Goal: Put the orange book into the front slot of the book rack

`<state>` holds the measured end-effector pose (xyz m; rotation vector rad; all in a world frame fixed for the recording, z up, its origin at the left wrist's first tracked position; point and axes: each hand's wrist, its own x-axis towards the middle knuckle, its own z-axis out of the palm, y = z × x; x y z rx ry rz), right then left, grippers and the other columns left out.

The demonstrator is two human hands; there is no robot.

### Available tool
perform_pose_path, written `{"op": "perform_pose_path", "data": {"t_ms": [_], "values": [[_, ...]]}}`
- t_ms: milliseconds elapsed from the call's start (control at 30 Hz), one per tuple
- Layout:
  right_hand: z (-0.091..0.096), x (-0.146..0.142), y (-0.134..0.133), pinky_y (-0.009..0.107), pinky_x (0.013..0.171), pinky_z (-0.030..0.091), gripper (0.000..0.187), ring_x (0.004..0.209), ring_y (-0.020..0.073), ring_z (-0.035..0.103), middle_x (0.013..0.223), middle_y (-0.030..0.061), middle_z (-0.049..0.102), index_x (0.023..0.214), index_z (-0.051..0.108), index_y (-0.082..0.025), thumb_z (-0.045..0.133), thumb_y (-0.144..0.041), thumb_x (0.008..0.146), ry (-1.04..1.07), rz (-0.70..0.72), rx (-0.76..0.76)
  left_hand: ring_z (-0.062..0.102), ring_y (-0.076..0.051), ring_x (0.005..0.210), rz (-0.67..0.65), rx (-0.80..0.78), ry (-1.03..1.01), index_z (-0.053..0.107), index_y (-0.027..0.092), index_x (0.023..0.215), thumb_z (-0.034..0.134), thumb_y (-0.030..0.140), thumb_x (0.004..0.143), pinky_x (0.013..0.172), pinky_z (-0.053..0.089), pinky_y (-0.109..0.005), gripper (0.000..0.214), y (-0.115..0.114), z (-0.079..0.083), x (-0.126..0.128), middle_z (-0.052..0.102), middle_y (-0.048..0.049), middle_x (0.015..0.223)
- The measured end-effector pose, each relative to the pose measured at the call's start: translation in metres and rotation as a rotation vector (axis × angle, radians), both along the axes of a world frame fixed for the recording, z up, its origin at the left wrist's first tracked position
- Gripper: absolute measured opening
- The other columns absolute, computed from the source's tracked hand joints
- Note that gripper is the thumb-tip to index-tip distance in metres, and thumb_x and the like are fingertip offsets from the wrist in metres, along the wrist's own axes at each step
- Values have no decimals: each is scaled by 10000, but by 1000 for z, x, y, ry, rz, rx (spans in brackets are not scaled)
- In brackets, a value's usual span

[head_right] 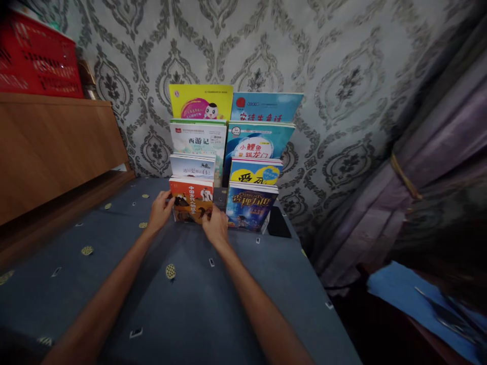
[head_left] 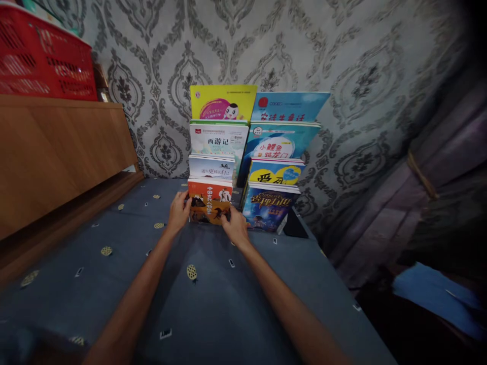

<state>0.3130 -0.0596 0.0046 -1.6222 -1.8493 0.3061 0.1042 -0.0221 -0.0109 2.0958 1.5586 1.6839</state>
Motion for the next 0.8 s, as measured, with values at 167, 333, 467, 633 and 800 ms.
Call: {"op": "perform_pose_path", "data": {"t_ms": [167,333,467,633,800], "values": [[3,-6,-8,354,942,429,364,1097,277,635,1116,172,706,1241,589,-85,497,-200,908,-121,-59,-38,606,-200,916,-11,-14,-13,646,179,1112,478,245,932,740,525,-286,254,-1,-3,-2,625,-71,987],[5,-8,-9,353,958,421,354,1105,276,631,1104,169,710,1222,604,-86,508,-214,907,-128,-88,-63,600,-199,886,4,-14,-3,664,178,1072,493,238,921,762,510,-298,236,0,-2,-2,631,-66,958],[6,-7,-7,362,942,429,336,1088,286,638,1090,174,712,1197,615,-87,484,-192,907,-131,-85,-79,589,-202,859,21,-12,1,680,176,1031,497,230,914,763,500,-302,224,0,-1,-1,628,-62,917],[2,-7,-7,361,949,433,343,1102,288,635,1082,179,710,1210,608,-80,496,-189,905,-129,-81,-64,594,-204,867,17,-11,-4,673,180,1063,482,229,917,746,509,-298,244,-1,-2,0,627,-64,927],[-2,-2,0,377,939,458,342,1062,288,654,1077,160,717,1192,609,-109,532,-226,881,-50,-15,-35,603,-221,940,-26,-5,-10,626,170,1180,503,250,913,820,528,-342,305,-4,1,3,613,-82,1006]]}}
